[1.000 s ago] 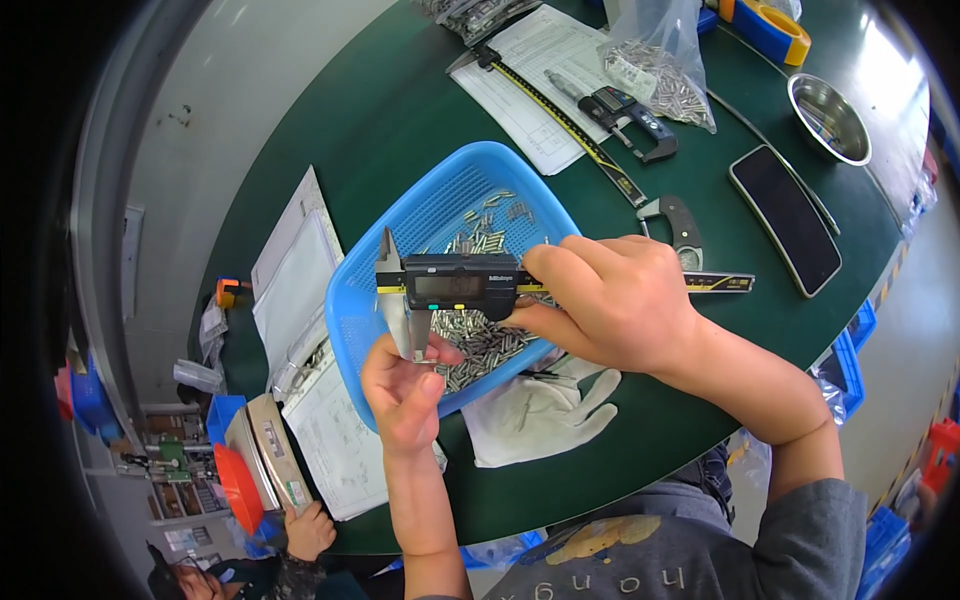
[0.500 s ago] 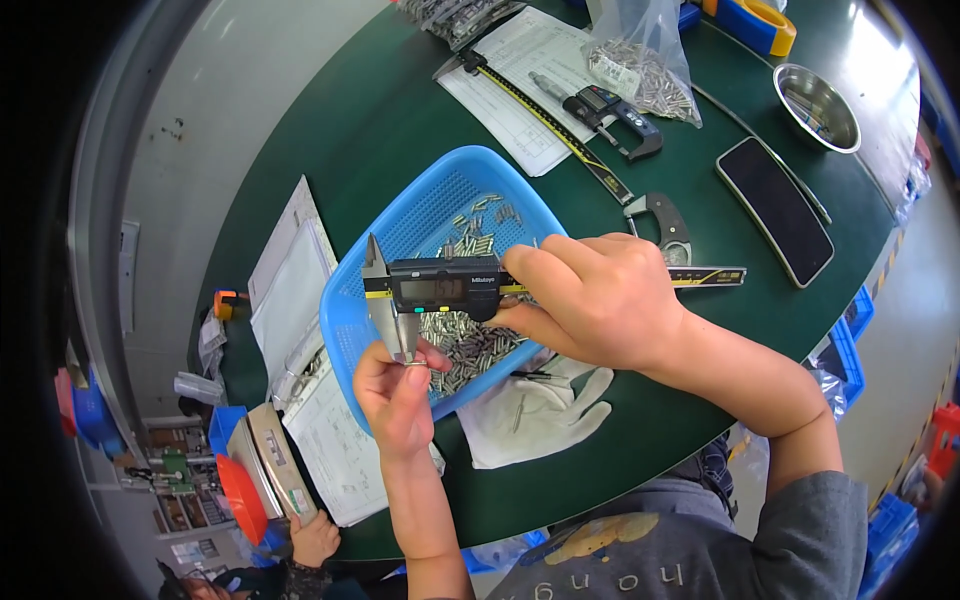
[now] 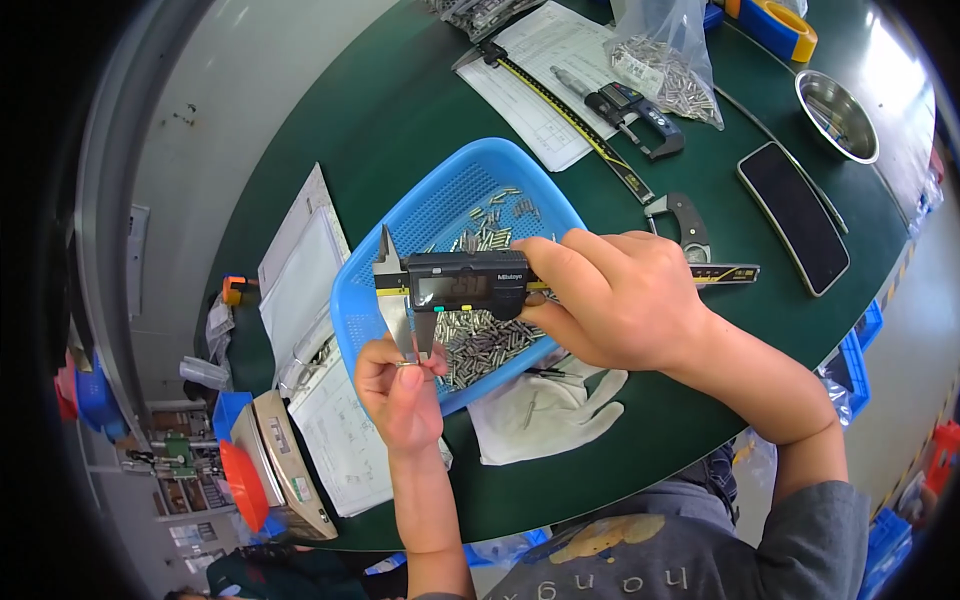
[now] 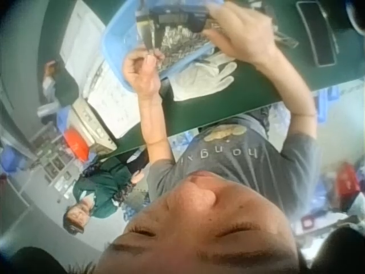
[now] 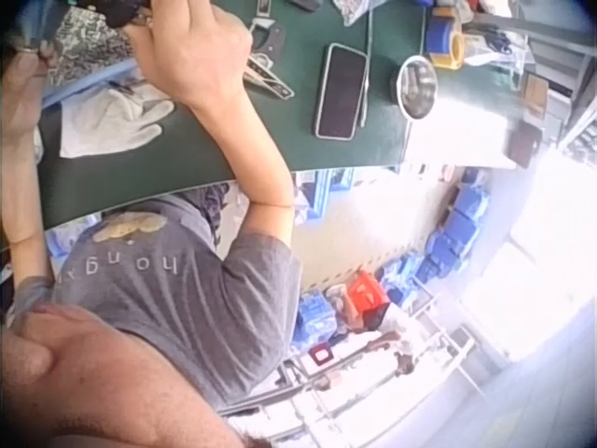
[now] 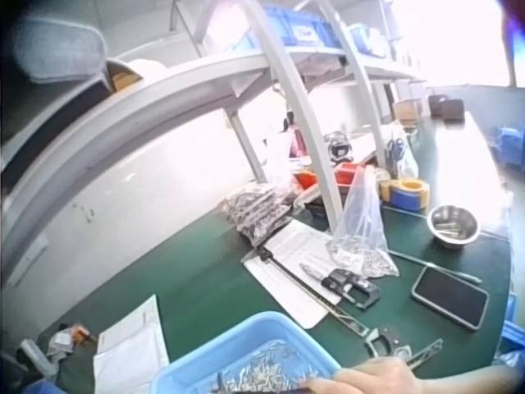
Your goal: The recorder is inspecting and measuring small metal pins using a digital caliper and a micrometer at a workshop bench.
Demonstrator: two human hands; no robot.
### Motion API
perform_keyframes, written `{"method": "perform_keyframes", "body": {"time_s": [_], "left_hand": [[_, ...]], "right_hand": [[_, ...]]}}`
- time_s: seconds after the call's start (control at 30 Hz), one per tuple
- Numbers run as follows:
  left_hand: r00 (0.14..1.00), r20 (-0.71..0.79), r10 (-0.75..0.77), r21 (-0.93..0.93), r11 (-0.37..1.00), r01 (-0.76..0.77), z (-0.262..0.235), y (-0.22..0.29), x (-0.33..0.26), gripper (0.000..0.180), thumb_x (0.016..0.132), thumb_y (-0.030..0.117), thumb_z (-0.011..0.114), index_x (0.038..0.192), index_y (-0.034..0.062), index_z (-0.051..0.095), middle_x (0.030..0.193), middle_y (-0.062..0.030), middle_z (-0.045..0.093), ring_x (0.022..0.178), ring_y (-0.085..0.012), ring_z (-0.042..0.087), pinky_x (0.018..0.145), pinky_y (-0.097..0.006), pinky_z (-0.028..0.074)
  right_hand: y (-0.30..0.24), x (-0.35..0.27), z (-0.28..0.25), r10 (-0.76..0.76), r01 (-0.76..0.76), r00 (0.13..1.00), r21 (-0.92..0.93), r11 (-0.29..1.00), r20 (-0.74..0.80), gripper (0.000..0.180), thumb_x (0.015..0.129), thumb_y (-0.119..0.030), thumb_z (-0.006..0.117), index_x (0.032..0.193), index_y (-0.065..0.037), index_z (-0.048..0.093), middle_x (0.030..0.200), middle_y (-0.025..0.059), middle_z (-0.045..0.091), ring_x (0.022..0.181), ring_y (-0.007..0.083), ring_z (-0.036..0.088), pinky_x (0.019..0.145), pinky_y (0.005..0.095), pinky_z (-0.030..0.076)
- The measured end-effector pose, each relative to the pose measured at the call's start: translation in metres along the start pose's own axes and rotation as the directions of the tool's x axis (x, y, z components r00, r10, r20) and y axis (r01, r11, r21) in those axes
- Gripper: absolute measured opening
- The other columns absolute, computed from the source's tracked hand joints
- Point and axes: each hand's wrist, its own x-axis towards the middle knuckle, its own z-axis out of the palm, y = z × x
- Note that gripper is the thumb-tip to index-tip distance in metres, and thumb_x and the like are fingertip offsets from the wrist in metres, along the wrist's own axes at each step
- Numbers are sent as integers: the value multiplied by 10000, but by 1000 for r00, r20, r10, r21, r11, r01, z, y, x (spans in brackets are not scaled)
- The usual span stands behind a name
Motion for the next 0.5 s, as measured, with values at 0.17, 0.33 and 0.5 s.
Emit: {"method": "perform_keyframes", "body": {"time_s": [0.17,0.33,0.5], "left_hand": [[1000,-4,7,16,1000,-7,2,0,1,130,770,15,618,856,-4,524,875,-133,563,706,-158,572,642,-281,499],[1000,5,1,23,1000,-2,1,-1,1,130,770,16,619,857,-6,526,872,-133,565,705,-155,571,641,-279,496],[1000,-4,-1,28,1000,2,1,-1,1,130,769,15,619,857,-8,527,869,-131,566,703,-152,571,649,-277,498]], "right_hand": [[1,-1,0,-4,4,1000,5,1000,-14,398,595,-192,729,921,-32,566,600,32,462,453,173,508,395,279,391],[1,0,0,-5,5,1000,-6,1000,-20,381,593,-192,730,901,-39,565,596,30,459,447,169,505,391,277,387],[1,-1,1,-10,10,999,4,1000,-35,378,588,-192,731,893,-43,565,590,27,457,446,168,506,390,276,389]]}}
